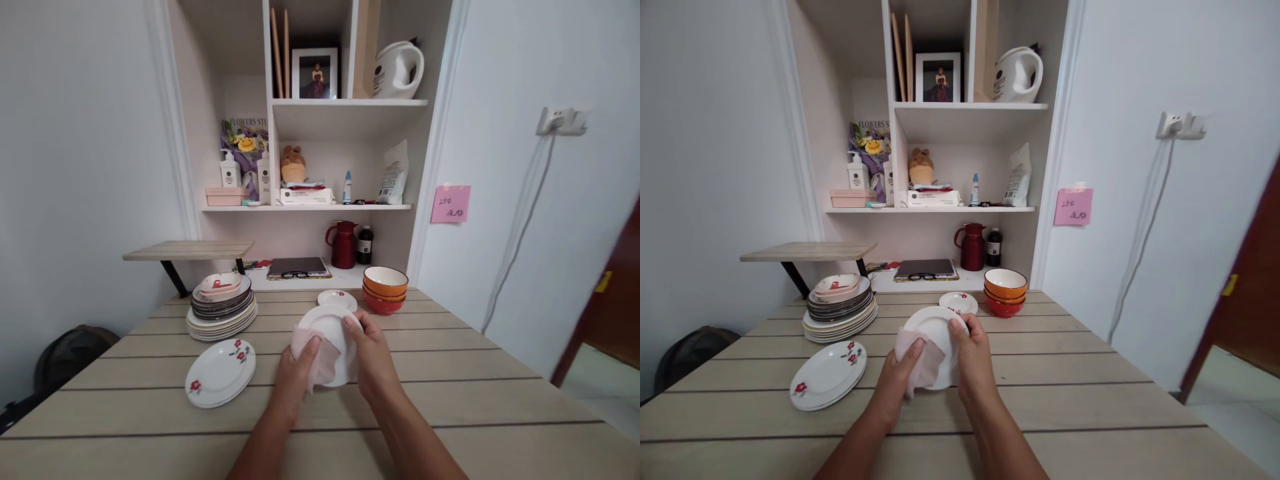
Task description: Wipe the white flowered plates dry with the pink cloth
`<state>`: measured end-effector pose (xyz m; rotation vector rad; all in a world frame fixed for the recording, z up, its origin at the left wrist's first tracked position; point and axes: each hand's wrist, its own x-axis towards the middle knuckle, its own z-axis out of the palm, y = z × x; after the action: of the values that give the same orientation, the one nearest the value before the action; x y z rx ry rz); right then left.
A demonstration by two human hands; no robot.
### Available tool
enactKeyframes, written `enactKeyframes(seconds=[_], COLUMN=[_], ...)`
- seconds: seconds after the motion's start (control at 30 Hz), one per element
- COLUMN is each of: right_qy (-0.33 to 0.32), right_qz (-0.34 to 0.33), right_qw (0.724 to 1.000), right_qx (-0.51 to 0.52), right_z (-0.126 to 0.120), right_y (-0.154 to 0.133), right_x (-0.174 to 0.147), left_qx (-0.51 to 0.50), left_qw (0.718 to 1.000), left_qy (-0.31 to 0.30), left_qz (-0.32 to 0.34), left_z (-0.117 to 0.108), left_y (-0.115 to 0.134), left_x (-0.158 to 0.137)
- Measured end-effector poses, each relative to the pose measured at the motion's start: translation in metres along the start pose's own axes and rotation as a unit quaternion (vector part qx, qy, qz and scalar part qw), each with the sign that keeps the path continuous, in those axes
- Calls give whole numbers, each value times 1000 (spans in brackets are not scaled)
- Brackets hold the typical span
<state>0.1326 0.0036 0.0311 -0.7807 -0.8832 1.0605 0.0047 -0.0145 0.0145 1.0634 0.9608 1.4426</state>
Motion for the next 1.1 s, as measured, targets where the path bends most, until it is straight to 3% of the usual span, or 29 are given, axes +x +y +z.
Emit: enactKeyframes(seconds=[0.13, 0.27, 0.33, 0.43, 0.57, 0.67, 0.87, 1.1], right_qy=[24, -50, -77, -120, -209, -237, -205, -62], right_qz=[36, 84, 70, 16, -33, -24, 5, 25], right_qw=[998, 995, 994, 986, 947, 930, 950, 997], right_qx=[43, 34, -16, -111, -243, -281, -235, -31], right_z=[4, -1, -7, -14, -18, -18, -14, -4], right_y=[7, -2, -12, -24, -27, -23, -19, -11], right_x=[-1, 2, 4, 4, 2, 3, 1, -2], left_qx=[14, 34, 51, 87, 196, 240, 175, 39], left_qw=[999, 997, 996, 995, 973, 960, 976, 998], left_qy=[46, 70, 64, 15, -109, -119, -122, -42], left_qz=[-9, 10, 22, 35, 61, 80, 52, 3], left_z=[1, -4, -9, -17, -23, -23, -20, -11], left_y=[0, 4, 7, 8, 1, -4, 3, -4], left_x=[1, 2, 3, 6, 8, 8, 6, 10])
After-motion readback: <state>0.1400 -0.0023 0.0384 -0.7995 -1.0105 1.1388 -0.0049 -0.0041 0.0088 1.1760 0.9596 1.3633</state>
